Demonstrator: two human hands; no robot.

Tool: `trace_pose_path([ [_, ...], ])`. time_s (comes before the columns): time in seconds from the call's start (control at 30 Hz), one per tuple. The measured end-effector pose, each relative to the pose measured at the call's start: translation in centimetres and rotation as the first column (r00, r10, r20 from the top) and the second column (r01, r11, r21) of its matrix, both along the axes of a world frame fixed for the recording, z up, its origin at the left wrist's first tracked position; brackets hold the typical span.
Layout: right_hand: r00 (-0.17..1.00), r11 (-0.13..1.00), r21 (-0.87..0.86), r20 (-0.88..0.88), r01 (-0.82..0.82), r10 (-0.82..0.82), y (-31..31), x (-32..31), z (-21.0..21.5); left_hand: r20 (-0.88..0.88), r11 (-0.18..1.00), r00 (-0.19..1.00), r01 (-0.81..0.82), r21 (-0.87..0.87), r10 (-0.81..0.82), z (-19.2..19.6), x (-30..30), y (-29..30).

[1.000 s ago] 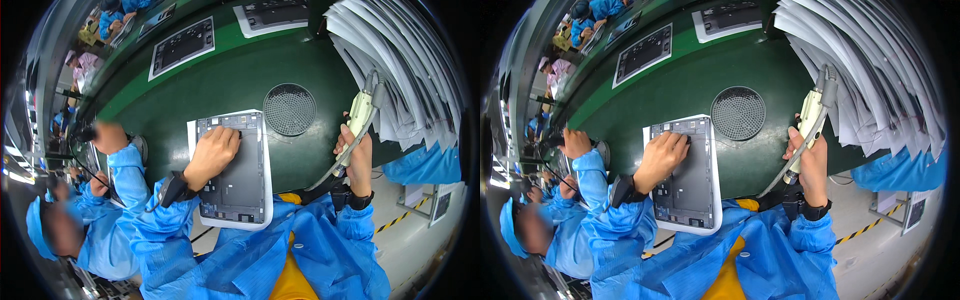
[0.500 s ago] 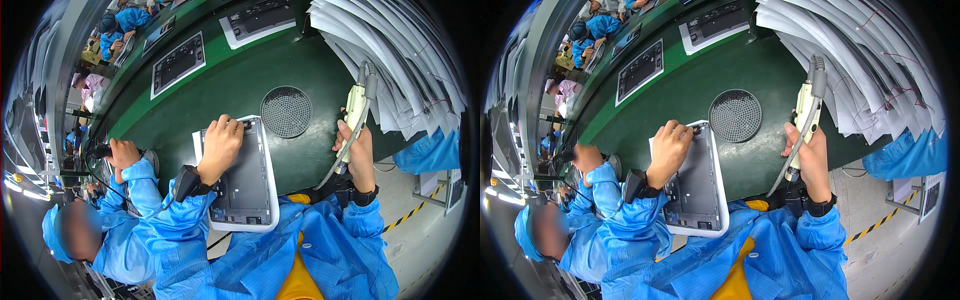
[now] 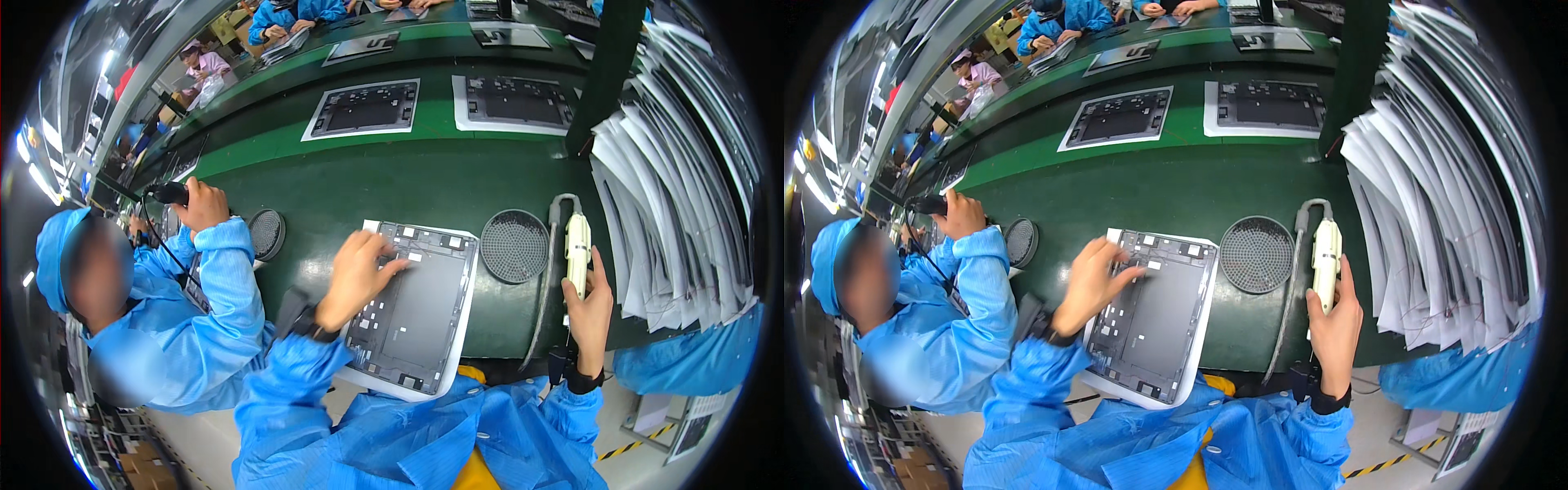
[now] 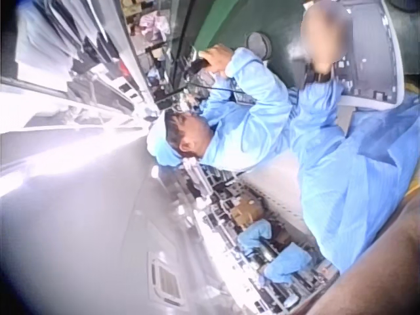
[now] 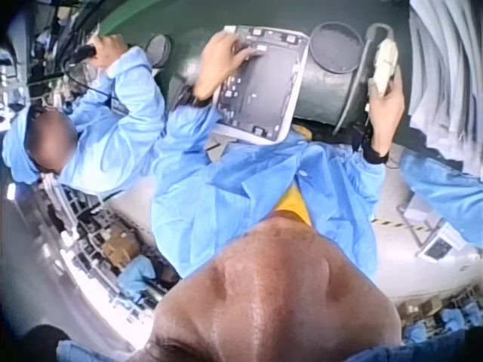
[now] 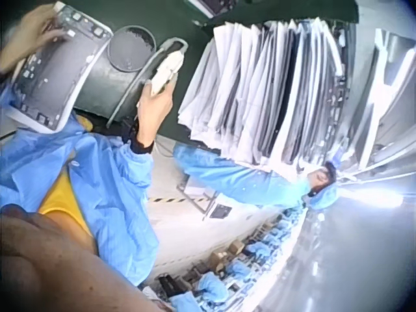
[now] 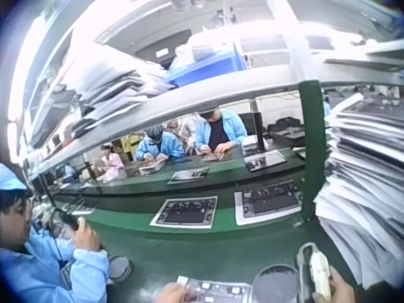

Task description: Using a power screwdriver to assemble electronic devices such as tablets or laptops on a factory assembly line.

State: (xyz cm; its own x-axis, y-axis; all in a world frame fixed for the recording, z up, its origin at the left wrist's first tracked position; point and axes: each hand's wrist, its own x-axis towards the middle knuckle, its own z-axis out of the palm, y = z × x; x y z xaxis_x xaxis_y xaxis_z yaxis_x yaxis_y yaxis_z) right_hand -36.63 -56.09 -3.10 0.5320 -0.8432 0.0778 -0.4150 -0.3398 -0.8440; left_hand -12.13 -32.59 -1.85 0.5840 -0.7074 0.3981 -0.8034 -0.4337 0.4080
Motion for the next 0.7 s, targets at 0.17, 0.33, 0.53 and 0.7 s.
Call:
trace_pose_path([
  [0.17, 0.946, 0.904, -0.427, -0.302, -0.028, -0.114, -0.4, -0.5, 1.0, -0.047, 0.714, 0.931, -0.244, 0.656, 0.362, 1.4, -3.3, 11.1],
  [0.33, 0.850, 0.842, -0.486, -0.523, -0.235, -0.065, -0.7, -1.2, 2.6, -0.951, 0.930, 0.153, -0.298, 0.213, 0.267, -7.3, -8.8, 17.5],
  [0.53, 0.788, 0.879, -0.336, -0.612, -0.339, 0.070, 1.0, -0.5, 7.9, -0.959, 0.603, 0.026, -0.773, -0.198, -0.282, -9.2, -13.0, 13.3],
  [0.7, 0.788, 0.774, -0.217, -0.345, -0.595, 0.509, 4.4, 3.0, 15.6, -0.941, 0.545, 0.123, -0.788, -0.286, -0.317, -7.3, -12.5, 12.6],
])
